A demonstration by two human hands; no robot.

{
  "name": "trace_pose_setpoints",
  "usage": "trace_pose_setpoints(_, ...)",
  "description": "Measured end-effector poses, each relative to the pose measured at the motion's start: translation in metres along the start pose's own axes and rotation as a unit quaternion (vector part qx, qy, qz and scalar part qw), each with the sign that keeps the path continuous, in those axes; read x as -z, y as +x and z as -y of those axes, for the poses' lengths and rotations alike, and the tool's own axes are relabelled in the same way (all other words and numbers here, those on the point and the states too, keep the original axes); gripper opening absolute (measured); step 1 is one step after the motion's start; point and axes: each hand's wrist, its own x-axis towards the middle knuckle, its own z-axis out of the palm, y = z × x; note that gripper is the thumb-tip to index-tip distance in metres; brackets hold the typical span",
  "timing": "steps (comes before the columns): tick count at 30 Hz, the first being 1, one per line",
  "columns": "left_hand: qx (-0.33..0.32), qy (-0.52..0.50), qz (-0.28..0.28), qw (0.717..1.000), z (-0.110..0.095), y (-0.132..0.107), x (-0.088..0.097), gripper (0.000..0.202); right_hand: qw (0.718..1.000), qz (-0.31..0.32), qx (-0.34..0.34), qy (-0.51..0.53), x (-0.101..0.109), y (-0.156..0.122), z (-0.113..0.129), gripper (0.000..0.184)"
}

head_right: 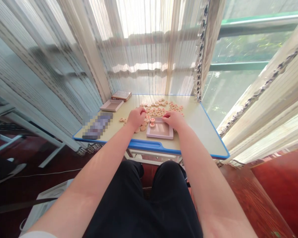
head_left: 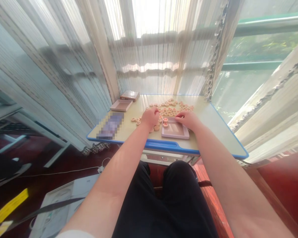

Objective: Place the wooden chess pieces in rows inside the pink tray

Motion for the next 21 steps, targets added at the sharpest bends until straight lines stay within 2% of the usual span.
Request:
trace_pose_setpoints(13,-0.007,0.006,-0.009,1.0,0.0026,0.0016,-0.002,0.025,1.0,0.001,-0.013,0.002,0.0003,0.0001,0.0014,0.022)
trace_pose_setpoints(21,0.017,-0.027,-0.007,0.999,0.0052,0.0025,-0.0043,0.024,0.999,-0.012,-0.01,0.04,0.0006,-0.0001,0.0017,0.021)
